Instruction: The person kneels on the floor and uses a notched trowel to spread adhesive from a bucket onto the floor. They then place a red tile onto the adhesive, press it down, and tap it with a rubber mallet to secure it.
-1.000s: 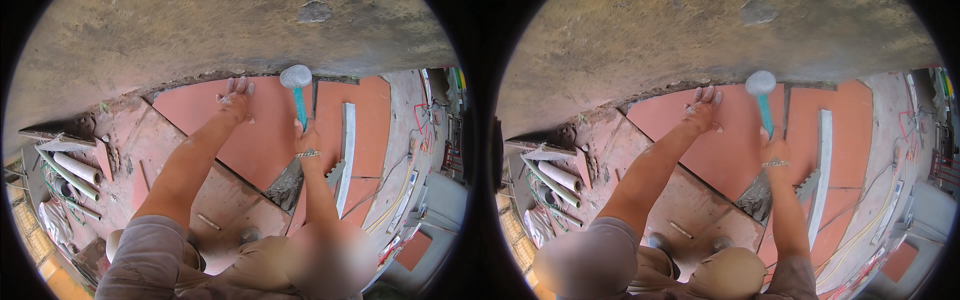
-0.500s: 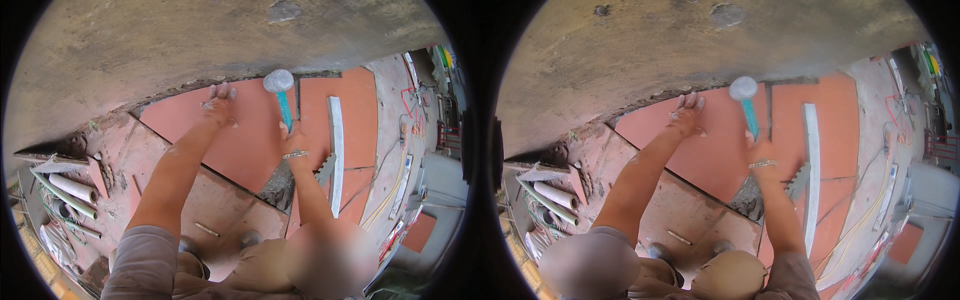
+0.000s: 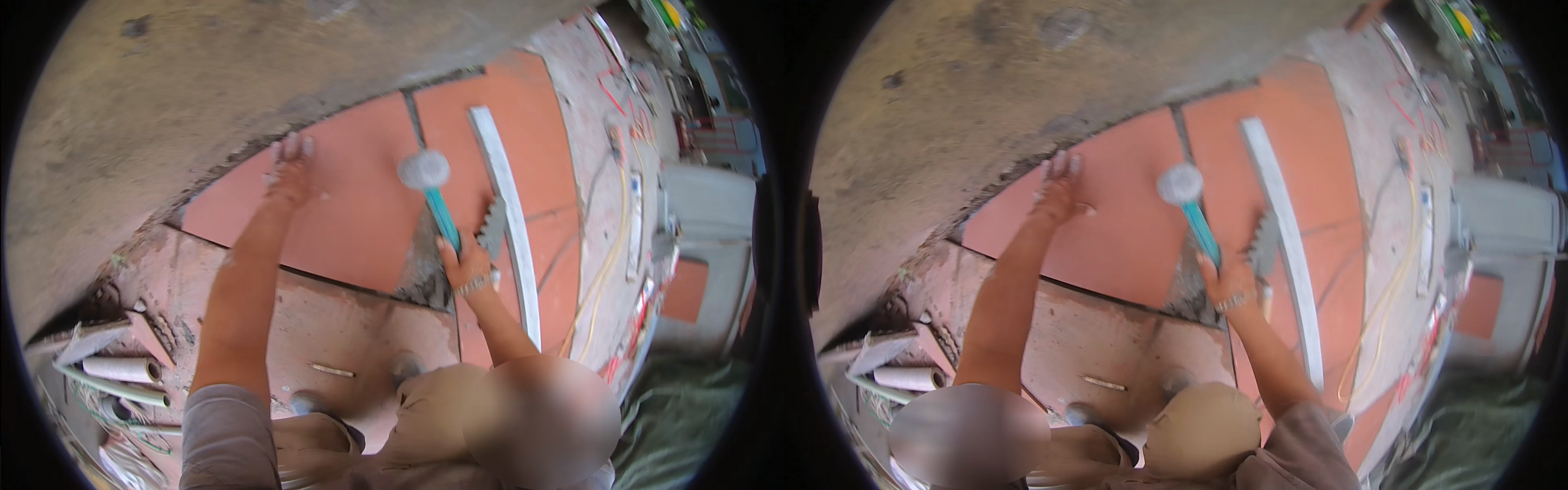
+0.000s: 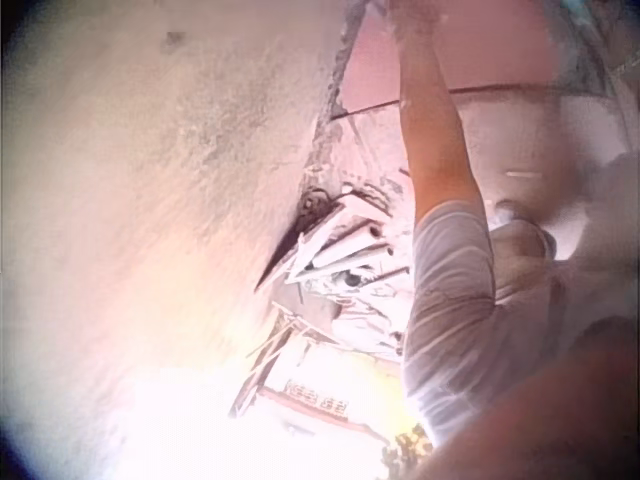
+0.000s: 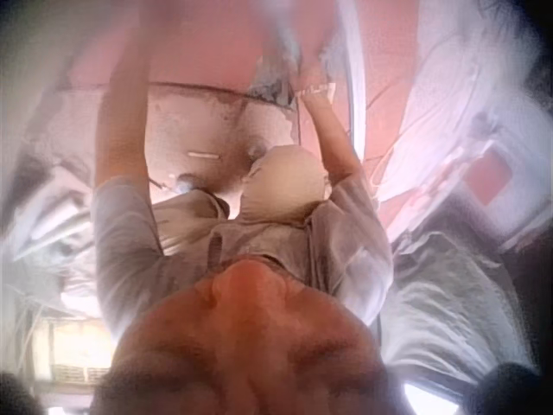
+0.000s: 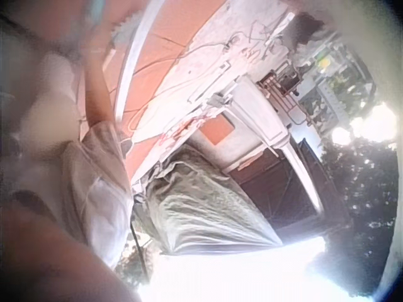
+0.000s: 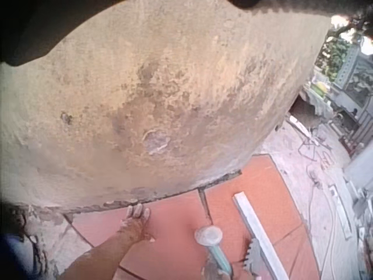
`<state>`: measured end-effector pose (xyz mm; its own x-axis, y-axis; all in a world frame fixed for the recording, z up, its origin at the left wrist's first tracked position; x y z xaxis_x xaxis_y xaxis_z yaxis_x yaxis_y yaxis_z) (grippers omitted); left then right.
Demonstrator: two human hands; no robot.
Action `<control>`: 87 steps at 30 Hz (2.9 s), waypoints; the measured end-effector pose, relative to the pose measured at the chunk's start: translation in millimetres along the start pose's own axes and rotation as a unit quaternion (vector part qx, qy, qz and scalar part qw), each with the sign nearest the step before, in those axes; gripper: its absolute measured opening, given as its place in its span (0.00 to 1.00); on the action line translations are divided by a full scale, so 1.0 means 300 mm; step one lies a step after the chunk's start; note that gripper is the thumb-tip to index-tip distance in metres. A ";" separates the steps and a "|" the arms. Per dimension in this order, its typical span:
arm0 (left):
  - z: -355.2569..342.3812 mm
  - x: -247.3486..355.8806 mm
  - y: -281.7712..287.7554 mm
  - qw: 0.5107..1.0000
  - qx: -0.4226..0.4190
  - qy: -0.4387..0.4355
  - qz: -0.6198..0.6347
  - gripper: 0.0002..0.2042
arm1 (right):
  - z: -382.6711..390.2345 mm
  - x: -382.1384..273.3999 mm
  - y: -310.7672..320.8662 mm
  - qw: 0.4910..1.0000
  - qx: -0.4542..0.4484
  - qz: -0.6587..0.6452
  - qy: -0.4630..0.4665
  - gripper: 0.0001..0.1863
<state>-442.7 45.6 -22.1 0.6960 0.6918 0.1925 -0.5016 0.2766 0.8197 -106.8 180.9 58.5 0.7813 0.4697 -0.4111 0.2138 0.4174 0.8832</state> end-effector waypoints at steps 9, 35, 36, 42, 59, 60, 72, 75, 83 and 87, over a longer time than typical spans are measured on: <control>-0.011 -0.009 -0.014 1.000 -0.014 -0.023 -0.011 0.63 | 1.138 0.738 0.189 0.906 0.035 0.095 -0.411 0.20; 0.420 -0.028 -0.247 0.967 0.121 -0.219 -0.054 0.44 | 0.366 0.284 0.082 0.973 -0.138 0.086 -0.165 0.16; 0.463 -0.032 -0.270 0.967 0.117 -0.221 -0.051 0.44 | 0.328 0.255 0.086 0.974 -0.136 0.090 -0.160 0.16; 0.591 -0.050 -0.333 0.965 0.118 -0.229 -0.044 0.40 | 0.195 0.184 0.098 0.952 -0.188 0.125 -0.208 0.15; 0.600 -0.049 -0.418 0.974 0.108 -0.187 -0.068 0.34 | 0.137 0.172 0.035 0.963 -0.217 0.112 -0.115 0.20; 0.602 -0.045 -0.408 0.970 0.128 -0.196 -0.072 0.34 | 0.131 0.175 0.038 0.965 -0.208 0.107 -0.123 0.20; 0.623 -0.027 -0.404 0.976 0.092 -0.194 -0.038 0.33 | 0.075 0.082 0.135 0.946 -0.262 0.148 -0.120 0.18; 0.646 0.008 -0.379 0.963 0.148 -0.224 -0.032 0.33 | 0.060 0.065 0.141 0.942 -0.280 0.145 -0.115 0.20; 0.648 0.100 -0.347 0.916 0.240 -0.322 0.005 0.29 | 0.028 0.041 0.199 0.920 -0.336 0.144 -0.141 0.20; 0.637 0.134 -0.312 0.880 0.315 -0.354 -0.039 0.25 | 0.040 0.019 0.230 0.920 -0.338 0.114 -0.164 0.19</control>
<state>-269.6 -80.0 11.8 0.9731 0.0359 0.2278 -0.2096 -0.2738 0.9387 -80.6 203.1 119.7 0.9190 0.3918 -0.0445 -0.3047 0.7773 0.5504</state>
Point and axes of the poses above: each hand's wrist, its own z-axis away from the middle knuckle, its own y-axis out of the back of the hand, x = y × z, the point moved 7 cm from there along -z, towards the middle knuckle, and after that the axes turned 5 degrees about -y, right-handed, at the moved point
